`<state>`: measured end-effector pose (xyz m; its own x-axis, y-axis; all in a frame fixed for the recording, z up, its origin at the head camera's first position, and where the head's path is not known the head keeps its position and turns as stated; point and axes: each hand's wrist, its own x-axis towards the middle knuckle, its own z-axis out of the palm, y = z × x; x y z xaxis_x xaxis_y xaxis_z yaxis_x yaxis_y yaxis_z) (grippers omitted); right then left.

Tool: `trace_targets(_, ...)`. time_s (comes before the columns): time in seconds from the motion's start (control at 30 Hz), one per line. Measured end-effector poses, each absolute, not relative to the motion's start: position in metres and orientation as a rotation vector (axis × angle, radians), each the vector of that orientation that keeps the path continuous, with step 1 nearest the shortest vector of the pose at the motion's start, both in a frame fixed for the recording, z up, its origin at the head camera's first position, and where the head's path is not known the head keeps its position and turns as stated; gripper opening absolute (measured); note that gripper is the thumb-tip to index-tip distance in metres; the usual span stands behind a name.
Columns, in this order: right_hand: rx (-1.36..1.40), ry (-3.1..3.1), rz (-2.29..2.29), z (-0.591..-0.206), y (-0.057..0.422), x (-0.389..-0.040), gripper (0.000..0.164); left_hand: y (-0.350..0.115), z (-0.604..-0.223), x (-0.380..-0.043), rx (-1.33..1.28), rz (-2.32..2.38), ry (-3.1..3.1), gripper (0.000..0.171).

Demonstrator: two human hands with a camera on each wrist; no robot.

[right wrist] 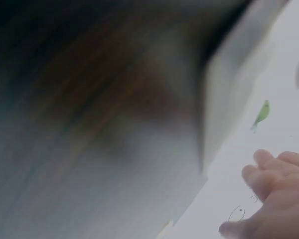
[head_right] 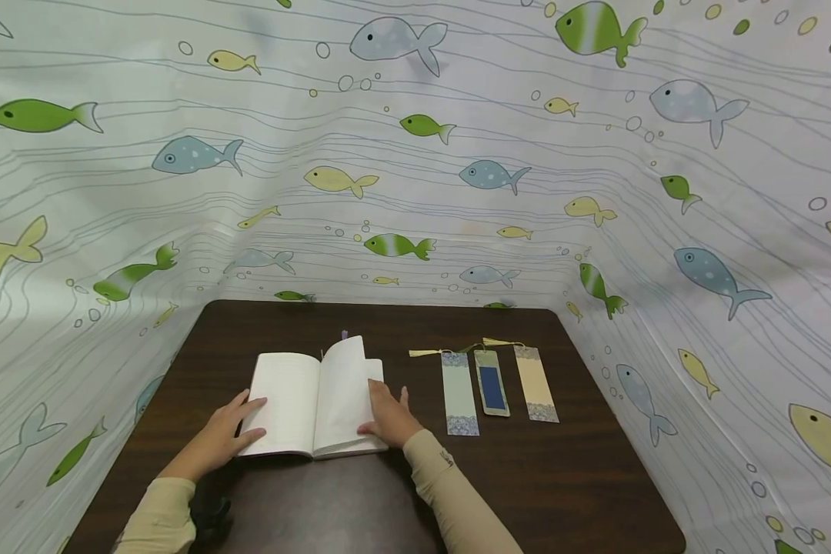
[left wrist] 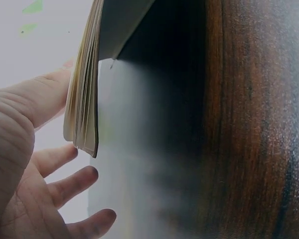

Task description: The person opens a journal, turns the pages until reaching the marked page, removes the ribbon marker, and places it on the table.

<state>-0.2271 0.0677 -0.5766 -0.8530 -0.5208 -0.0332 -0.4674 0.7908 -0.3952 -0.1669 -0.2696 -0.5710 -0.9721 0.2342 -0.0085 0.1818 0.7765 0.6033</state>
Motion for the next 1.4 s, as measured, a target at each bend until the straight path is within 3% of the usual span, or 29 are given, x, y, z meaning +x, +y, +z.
trace_targets(0.2,-0.763,2.434,-1.308,-0.564,0.052,-0.223,0.078,-0.269,-0.567,-0.165,0.326,0.951,2.876,0.063)
trace_targets(0.33,-0.849,2.166,-1.514,-0.561,0.036,-0.217,0.079,-0.268,-0.564,-0.164,0.313,0.965,2.865,0.064)
trace_targets(0.47,-1.047,2.190,-1.354,-0.563,0.018,-0.213,0.084,-0.267,-0.562,-0.164,0.307,1.016,2.861,0.056)
trace_targets(0.6,-1.127,2.310,-1.078,-0.567,0.006,-0.210,0.062,-0.266,-0.560,-0.167,0.310,1.160,2.843,0.052)
trace_targets(0.7,-1.150,2.348,-0.900,-0.571,0.001,-0.209,0.055,-0.266,-0.557,-0.169,0.306,1.276,2.819,0.054)
trace_targets(0.93,-1.222,2.409,-0.647,-0.575,0.001,-0.209,0.062,-0.266,-0.558,-0.172,0.357,1.097,2.898,0.064)
trace_targets(1.2,-1.096,2.598,-0.353,-0.579,0.023,-0.212,0.063,-0.267,-0.564,-0.168,0.313,0.911,2.870,0.064)
trace_targets(1.4,-0.960,2.732,-0.154,-0.584,0.053,-0.220,0.077,-0.268,-0.563,-0.167,0.322,0.917,2.855,0.065)
